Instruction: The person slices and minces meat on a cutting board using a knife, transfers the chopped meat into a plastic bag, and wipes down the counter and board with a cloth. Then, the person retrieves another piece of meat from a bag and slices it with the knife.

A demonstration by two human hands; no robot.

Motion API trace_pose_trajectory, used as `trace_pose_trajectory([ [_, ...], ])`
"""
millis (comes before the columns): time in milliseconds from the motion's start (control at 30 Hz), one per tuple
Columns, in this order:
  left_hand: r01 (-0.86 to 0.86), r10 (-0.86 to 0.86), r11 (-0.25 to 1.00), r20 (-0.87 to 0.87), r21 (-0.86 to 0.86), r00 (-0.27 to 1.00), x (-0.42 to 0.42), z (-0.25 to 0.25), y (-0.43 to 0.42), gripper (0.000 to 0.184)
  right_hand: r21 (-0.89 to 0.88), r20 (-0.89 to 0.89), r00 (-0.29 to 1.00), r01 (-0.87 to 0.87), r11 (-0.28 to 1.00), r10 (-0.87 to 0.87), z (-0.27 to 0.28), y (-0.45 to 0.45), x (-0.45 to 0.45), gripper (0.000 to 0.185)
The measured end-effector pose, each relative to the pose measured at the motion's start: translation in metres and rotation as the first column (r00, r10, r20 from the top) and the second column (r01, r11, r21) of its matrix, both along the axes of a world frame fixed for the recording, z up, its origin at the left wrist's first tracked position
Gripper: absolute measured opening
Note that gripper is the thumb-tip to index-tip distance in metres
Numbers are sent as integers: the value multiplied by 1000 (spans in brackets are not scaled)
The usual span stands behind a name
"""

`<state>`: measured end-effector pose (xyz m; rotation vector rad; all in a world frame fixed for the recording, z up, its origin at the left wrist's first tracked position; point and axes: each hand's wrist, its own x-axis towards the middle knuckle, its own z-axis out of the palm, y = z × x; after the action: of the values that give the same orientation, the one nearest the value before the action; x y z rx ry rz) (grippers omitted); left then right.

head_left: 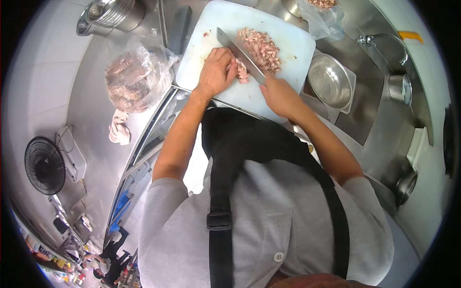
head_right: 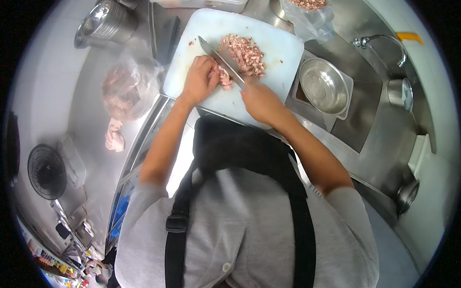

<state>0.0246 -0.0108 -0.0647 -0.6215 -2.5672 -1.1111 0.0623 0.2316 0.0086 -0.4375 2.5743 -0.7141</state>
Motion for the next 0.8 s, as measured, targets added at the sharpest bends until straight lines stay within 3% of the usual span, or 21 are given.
trace_pose_trajectory([
  [133, -15, 14, 999, -20, -28, 1000, -2, 1, 2, 12, -136, -37, 999, 7, 991, -12, -25, -12, -15, 37],
  [267, -33, 33, 996, 4, -80, 999, 15, 17, 5, 35, -136, -43, 997, 64, 989, -70, -21, 12, -16, 36],
  [333, -97, 89, 984, -58, -149, 994, 27, 25, 17, 50, -112, -49, 990, 130, 985, -136, -18, 21, -14, 36],
  [367, -102, 103, 983, -3, -155, 995, 26, 15, 16, 65, -102, -32, 991, 124, 987, -128, -16, 23, -14, 36],
  [500, -302, 294, 943, -79, -137, 953, 20, 4, 27, 63, -92, -55, 991, 117, 989, -122, 18, 13, -10, 37],
  [667, -273, 265, 961, -156, -35, 952, 25, 11, 23, 45, -60, -86, 993, 73, 996, -78, -11, 12, -3, 40],
  [800, -246, 241, 969, -142, -24, 960, 16, 7, 9, 29, -60, -120, 991, 45, 997, -52, 4, 13, -6, 38],
])
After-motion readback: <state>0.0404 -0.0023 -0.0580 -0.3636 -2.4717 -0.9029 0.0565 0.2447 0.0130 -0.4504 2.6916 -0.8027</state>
